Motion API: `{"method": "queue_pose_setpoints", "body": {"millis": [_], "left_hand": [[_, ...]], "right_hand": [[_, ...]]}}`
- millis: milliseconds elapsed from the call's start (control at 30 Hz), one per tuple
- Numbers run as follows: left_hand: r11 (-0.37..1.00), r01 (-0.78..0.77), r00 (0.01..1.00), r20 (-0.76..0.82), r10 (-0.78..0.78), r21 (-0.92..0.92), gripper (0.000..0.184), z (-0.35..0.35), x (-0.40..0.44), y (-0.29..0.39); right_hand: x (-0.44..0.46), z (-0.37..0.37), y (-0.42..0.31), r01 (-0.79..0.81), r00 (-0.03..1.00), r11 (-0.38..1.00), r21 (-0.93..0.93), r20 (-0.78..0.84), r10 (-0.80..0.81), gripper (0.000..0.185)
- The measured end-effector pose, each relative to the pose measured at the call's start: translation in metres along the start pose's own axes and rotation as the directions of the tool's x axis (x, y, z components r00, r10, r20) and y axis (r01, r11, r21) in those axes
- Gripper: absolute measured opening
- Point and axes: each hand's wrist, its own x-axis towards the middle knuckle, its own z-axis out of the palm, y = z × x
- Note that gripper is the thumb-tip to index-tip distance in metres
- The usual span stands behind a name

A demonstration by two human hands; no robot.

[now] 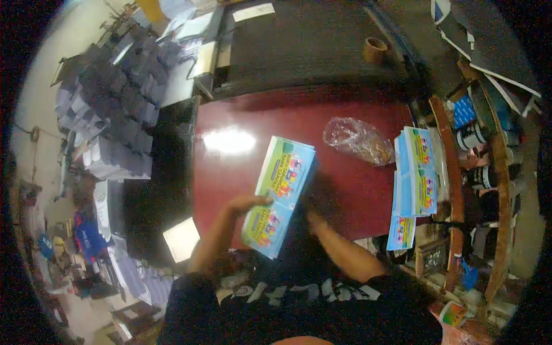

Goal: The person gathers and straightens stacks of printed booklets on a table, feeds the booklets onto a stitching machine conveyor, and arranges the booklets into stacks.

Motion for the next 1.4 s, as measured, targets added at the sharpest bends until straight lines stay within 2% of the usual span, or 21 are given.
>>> {"method": "queue_pose_setpoints", "body": {"millis": [33, 100, 133, 200, 233, 300, 433, 533, 600, 700, 767, 833, 900, 967, 1033, 1100, 1167, 1233, 1300, 1367, 1400], "left_hand": [[0.998, -0.054, 0.998, -0.016, 0.055, 0.034, 0.067, 0.002, -0.001, 0.007], [0.933, -0.223, 0.966, -0.063, 0.250, 0.281, 0.074, 0.016, -0.001, 0.020], [0.937, -0.221, 0.967, -0.064, 0.247, 0.269, 0.074, 0.032, -0.003, 0.025], [0.699, -0.264, 0.853, -0.177, 0.491, 0.665, 0.095, 0.073, 0.002, 0.031], [0.706, -0.267, 0.854, -0.179, 0.488, 0.656, 0.095, 0.090, 0.014, 0.021], [0.256, 0.251, 0.703, -0.357, 0.615, 0.934, 0.096, 0.119, 0.038, -0.002], [0.215, 0.248, 0.732, -0.328, 0.598, 0.945, 0.101, 0.140, 0.038, -0.007], [0.119, 0.346, 0.773, -0.354, 0.526, 0.931, 0.103, 0.161, 0.048, -0.015], [0.075, 0.384, 0.727, -0.351, 0.590, 0.920, 0.105, 0.172, 0.062, -0.032], [0.032, 0.407, 0.685, -0.328, 0.651, 0.913, 0.108, 0.187, 0.067, -0.037], [0.056, 0.398, 0.761, -0.364, 0.537, 0.915, 0.111, 0.188, 0.064, -0.025], [0.068, 0.364, 0.810, -0.352, 0.470, 0.929, 0.113, 0.182, 0.063, -0.008], [0.073, 0.329, 0.850, -0.329, 0.411, 0.942, 0.115, 0.166, 0.068, 0.011], [-0.145, 0.228, 0.862, -0.130, 0.490, 0.963, 0.079, 0.153, 0.068, 0.015], [-0.140, 0.167, 0.854, -0.072, 0.516, 0.976, 0.076, 0.144, 0.069, -0.002], [-0.381, 0.157, 0.840, 0.080, 0.536, 0.911, 0.073, 0.149, 0.058, -0.025], [-0.311, 0.091, 0.867, 0.079, 0.493, 0.946, 0.086, 0.158, 0.045, -0.023], [-0.138, 0.056, 0.891, 0.013, 0.453, 0.989, 0.087, 0.164, 0.042, -0.013], [-0.191, 0.062, 0.866, 0.043, 0.498, 0.980, 0.098, 0.152, 0.042, -0.028], [-0.101, -0.127, 0.902, 0.157, 0.403, 0.987, 0.107, 0.142, 0.030, -0.013], [0.167, -0.237, 0.875, 0.136, 0.464, 0.957, 0.105, 0.141, 0.014, 0.006]], "right_hand": [[0.006, -0.016, -0.007, 0.002, 1.000, 0.999, -0.053, 0.008, -0.002, 0.052], [0.013, -0.061, -0.042, 0.273, 0.957, 0.925, -0.264, -0.018, -0.288, 0.047], [0.011, -0.089, -0.063, 0.418, 0.890, 0.823, -0.385, -0.007, -0.455, 0.043], [-0.005, -0.137, -0.083, 0.610, 0.691, 0.538, -0.583, 0.058, -0.721, 0.038], [-0.011, -0.152, -0.098, 0.665, 0.558, 0.343, -0.663, 0.136, -0.819, 0.038], [-0.094, -0.148, -0.155, 0.404, 0.783, 0.542, -0.737, -0.028, -0.622, 0.041], [-0.087, -0.164, -0.158, 0.498, 0.802, 0.629, -0.597, 0.041, -0.596, 0.044], [-0.078, -0.129, -0.163, 0.639, 0.709, 0.551, -0.537, 0.133, -0.692, 0.043], [-0.058, -0.125, -0.162, 0.730, 0.681, 0.609, -0.311, 0.243, -0.691, 0.054], [-0.049, -0.127, -0.150, 0.705, 0.707, 0.579, -0.409, 0.462, -0.536, 0.059], [-0.043, -0.133, -0.136, 0.746, 0.662, 0.583, -0.321, 0.450, -0.599, 0.056], [-0.027, -0.142, -0.113, 0.695, 0.712, 0.685, -0.217, 0.341, -0.614, 0.045], [-0.041, -0.128, -0.113, 0.720, 0.690, 0.667, -0.192, 0.305, -0.656, 0.046], [-0.067, -0.115, -0.102, 0.730, 0.682, 0.656, -0.192, 0.275, -0.678, 0.046], [-0.091, -0.115, -0.086, 0.759, 0.636, 0.544, -0.357, 0.229, -0.737, 0.049], [-0.057, -0.143, -0.045, 0.775, 0.610, 0.530, -0.344, 0.183, -0.771, 0.051], [-0.052, -0.154, -0.026, 0.772, 0.607, 0.539, -0.336, 0.138, -0.783, 0.053], [-0.068, -0.143, -0.058, 0.690, 0.709, 0.622, -0.370, 0.173, -0.684, 0.054], [-0.087, -0.122, -0.105, 0.605, 0.792, 0.687, -0.403, 0.210, -0.574, 0.057], [-0.095, -0.099, -0.138, 0.533, 0.846, 0.729, -0.429, 0.250, -0.471, 0.061], [-0.082, -0.097, -0.142, 0.546, 0.838, 0.713, -0.441, 0.263, -0.479, 0.061]]}}
